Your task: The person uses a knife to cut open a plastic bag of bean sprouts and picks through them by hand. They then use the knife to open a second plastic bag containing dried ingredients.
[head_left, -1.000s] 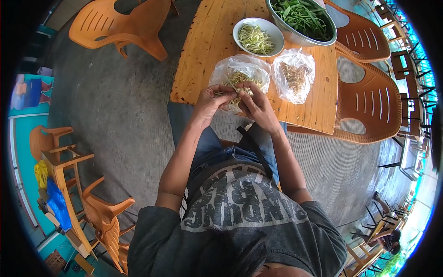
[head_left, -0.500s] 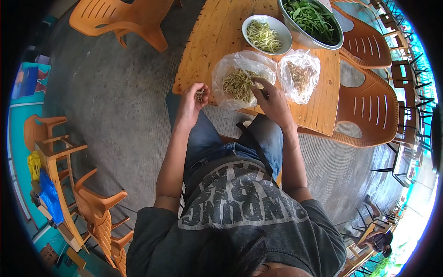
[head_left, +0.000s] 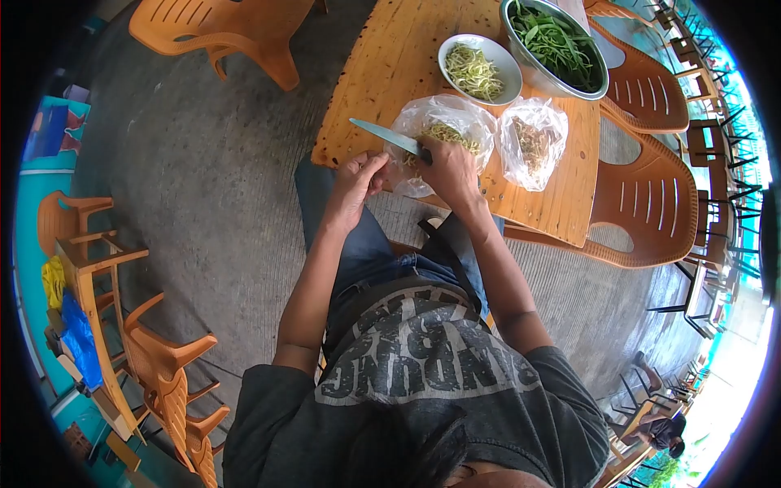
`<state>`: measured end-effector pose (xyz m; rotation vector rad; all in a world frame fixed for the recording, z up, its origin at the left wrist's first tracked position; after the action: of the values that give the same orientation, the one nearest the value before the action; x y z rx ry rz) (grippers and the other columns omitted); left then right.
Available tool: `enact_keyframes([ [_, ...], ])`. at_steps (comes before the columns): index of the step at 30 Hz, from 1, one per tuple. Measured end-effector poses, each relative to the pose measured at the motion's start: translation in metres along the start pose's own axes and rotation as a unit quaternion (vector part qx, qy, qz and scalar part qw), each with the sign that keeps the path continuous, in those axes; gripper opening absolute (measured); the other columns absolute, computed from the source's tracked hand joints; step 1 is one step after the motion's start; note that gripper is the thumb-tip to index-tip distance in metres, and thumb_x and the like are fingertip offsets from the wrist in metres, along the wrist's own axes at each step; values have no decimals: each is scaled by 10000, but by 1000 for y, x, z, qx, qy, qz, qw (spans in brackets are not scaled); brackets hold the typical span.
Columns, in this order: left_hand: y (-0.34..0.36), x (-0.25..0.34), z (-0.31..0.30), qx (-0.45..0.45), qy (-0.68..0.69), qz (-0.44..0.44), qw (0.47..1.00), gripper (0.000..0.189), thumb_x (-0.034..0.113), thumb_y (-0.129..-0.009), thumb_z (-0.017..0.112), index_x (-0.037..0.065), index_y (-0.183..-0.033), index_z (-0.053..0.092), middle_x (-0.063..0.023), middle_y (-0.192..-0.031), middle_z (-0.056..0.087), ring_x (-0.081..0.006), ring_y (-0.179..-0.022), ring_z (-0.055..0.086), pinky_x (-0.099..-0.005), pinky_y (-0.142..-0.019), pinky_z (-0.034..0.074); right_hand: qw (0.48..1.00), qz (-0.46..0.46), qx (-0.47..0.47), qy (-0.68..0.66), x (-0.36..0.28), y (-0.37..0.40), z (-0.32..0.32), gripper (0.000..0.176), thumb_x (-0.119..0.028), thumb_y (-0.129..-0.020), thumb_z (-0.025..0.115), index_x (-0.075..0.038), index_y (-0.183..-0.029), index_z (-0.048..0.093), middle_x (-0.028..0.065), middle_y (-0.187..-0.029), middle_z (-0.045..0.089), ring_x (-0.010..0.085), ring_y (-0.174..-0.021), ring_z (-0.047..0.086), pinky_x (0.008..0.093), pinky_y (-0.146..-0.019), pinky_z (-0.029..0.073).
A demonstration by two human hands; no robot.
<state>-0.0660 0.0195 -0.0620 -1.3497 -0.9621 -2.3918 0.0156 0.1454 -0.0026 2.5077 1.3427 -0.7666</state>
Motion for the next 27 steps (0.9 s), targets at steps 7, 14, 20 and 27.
enact_keyframes([
  [7,1,9,6,-3,15,9,1000,172,243,-891,616,72,-902,630,29,-771,577,-27,-639,459,-174,-582,374,958,43,42,-279,24,4,-15,200,-165,-828,663,3,-935,639,11,-628,594,137,-494,541,267,-480,428],
  [14,-7,9,58,-86,66,-2,994,216,216,-900,612,38,-1016,655,9,-847,615,-20,-664,454,-163,-600,380,621,220,-91,-747,23,26,11,142,-216,-895,627,-94,-965,608,-103,-528,349,5,-400,289,179,-373,210],
  [20,-12,9,81,-119,92,-22,988,205,201,-890,628,34,-1003,663,10,-839,621,-19,-652,451,-163,-570,373,585,198,-104,-779,19,33,11,184,-221,-928,574,-102,-1067,597,-123,-529,289,-4,-388,244,168,-369,203],
  [27,-17,2,79,-122,86,-21,989,143,156,-873,647,37,-949,663,17,-806,610,-16,-619,441,-158,-533,365,688,204,-67,-693,27,35,0,406,-322,-930,568,-81,-1253,516,-77,-572,341,23,-442,295,180,-410,229],
])
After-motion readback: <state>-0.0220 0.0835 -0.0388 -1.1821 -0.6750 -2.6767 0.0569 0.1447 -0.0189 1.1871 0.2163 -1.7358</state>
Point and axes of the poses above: each hand's wrist, its own y-axis away from the middle knuckle, its own z-axis out of the palm, x = y × z, the point moved 10 cm from there along -y, towards the middle knuckle
